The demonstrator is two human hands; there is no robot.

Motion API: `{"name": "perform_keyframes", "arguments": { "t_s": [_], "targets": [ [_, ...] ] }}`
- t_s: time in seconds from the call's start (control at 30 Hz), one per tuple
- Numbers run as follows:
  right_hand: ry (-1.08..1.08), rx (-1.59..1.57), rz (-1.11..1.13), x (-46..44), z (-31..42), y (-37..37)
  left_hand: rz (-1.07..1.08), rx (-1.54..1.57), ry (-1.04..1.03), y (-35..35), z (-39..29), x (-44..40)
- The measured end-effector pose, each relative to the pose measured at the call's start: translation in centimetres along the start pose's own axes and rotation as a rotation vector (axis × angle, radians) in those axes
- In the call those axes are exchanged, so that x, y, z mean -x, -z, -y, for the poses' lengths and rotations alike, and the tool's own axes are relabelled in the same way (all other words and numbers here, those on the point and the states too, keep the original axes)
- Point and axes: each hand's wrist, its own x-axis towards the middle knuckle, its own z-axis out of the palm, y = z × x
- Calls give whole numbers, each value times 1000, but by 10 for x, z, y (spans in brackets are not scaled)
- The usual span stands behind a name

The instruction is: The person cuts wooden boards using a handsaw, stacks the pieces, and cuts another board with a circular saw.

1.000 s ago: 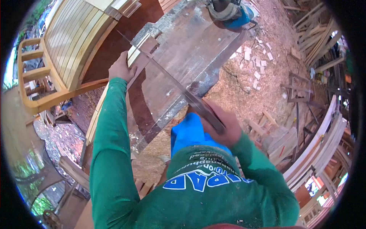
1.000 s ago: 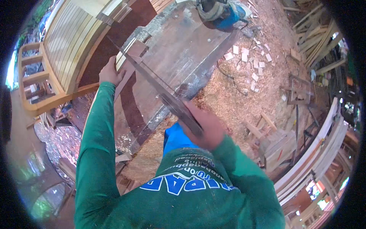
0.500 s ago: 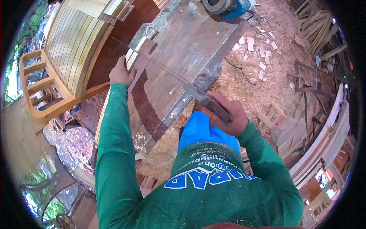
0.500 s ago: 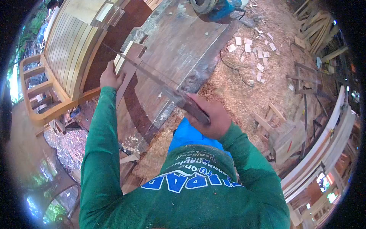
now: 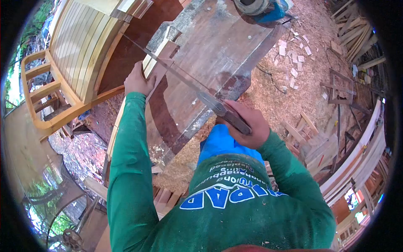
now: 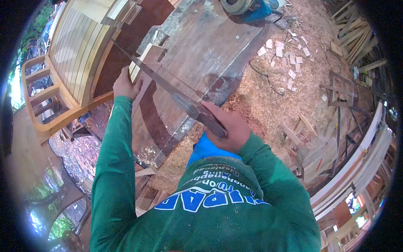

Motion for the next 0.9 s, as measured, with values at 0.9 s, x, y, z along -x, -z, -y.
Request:
{"name": "perform_keyframes", "arguments": {
  "t_s": [0.9],
  "targets": [
    [-282,252,-265,39,-23,90,24,186,89,14,2,16]
  ]
}}
